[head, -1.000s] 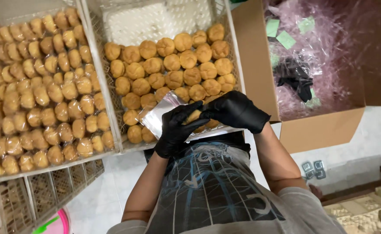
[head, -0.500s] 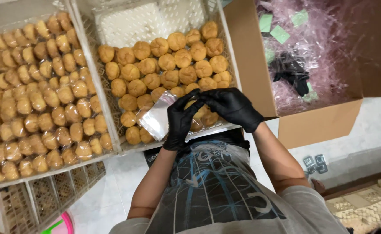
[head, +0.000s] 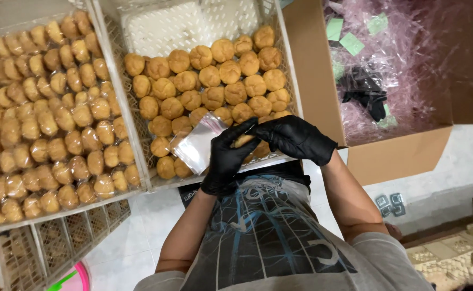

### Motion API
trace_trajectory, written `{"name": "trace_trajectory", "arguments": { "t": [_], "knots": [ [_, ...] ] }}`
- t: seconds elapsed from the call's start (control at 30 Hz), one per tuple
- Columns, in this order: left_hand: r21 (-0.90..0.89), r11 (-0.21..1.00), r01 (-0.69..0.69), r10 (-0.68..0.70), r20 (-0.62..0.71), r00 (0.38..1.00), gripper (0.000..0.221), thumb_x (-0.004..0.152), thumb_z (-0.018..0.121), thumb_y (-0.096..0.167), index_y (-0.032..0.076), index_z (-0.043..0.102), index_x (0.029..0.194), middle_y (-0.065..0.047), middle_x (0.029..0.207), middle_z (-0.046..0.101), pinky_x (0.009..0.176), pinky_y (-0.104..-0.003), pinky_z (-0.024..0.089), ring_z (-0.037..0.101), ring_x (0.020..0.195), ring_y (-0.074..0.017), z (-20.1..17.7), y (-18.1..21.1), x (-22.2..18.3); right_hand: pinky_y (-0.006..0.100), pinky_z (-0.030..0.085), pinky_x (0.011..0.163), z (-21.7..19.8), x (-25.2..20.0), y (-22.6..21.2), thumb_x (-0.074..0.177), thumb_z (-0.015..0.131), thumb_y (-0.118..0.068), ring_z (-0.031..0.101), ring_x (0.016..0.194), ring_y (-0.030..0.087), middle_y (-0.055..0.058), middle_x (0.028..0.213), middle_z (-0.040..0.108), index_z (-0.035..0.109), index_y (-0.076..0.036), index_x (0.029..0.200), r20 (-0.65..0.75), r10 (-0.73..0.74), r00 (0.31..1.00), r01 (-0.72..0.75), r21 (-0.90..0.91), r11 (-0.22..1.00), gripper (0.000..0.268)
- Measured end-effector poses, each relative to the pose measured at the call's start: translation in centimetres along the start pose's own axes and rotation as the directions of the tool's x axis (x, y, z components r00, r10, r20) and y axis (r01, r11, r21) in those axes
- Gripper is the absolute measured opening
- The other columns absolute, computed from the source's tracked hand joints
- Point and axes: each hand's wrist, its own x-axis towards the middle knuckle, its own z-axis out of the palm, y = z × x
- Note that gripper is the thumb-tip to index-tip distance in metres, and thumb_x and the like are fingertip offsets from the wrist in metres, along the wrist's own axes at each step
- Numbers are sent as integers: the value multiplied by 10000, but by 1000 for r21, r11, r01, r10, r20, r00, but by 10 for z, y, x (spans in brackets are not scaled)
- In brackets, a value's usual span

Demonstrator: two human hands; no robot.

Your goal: Picking up individual pastries from a tray and placing them into small plastic bags

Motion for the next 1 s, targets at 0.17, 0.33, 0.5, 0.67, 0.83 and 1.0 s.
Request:
{"name": "trace_trajectory", "arguments": {
  "t": [0.17, 0.33, 0.5, 0.67, 0.83, 1.0],
  "knots": [
    [0, 1000, 28, -28, 83, 996, 603, 755, 914, -7, 86, 707, 1313, -112, 1217, 755, 1010, -379, 559, 666, 1133, -157, -1, -23, 11, 423, 585, 636, -10, 16, 8, 913, 806, -191, 708, 752, 355, 151, 763, 712, 782, -59, 977, -164, -218, 962, 95, -547, 832, 149],
    [12, 997, 71, -72, 181, 981, 640, 819, 880, 56, 114, 640, 1410, -119, 1357, 690, 1113, -391, 496, 606, 1276, -193, 5, -14, 9, 370, 577, 578, -4, 11, 53, 772, 934, -352, 700, 662, 253, 27, 700, 700, 816, -199, 988, -231, -363, 903, 58, -770, 635, 290],
    [-78, 982, 171, -151, 215, 965, 626, 836, 835, -28, 86, 628, 1417, -137, 1261, 736, 1063, -382, 556, 670, 1164, -168, 10, -8, 9, 369, 556, 567, 0, 3, 65, 750, 927, -489, 686, 652, 273, 26, 711, 695, 783, -172, 912, -246, -406, 880, 60, -791, 609, 384],
    [-130, 982, 136, -101, 250, 963, 635, 839, 800, -99, 43, 601, 1425, -158, 1306, 700, 1040, -403, 585, 693, 1144, -207, 1, -13, 12, 352, 576, 590, -5, 4, 42, 801, 924, -252, 674, 615, 249, 18, 664, 685, 800, -138, 919, -339, -406, 849, 37, -727, 685, 205],
    [-78, 996, 47, -30, 205, 978, 513, 922, 747, -55, 24, 610, 1410, -169, 1344, 680, 1065, -426, 550, 646, 1206, -207, 0, -25, 15, 394, 582, 588, -8, 12, 4, 824, 903, -138, 705, 658, 299, 92, 724, 731, 816, -92, 922, -333, -390, 859, 109, -626, 773, 138],
    [-32, 995, 93, -78, 315, 946, 499, 898, 778, -30, 24, 642, 1376, -187, 1300, 703, 1043, -442, 549, 635, 1226, -249, 4, -33, 9, 422, 549, 556, -9, 7, 30, 717, 938, -221, 682, 646, 323, 133, 732, 714, 792, -74, 941, -357, -384, 851, 66, -654, 753, 305]
  ]
}}
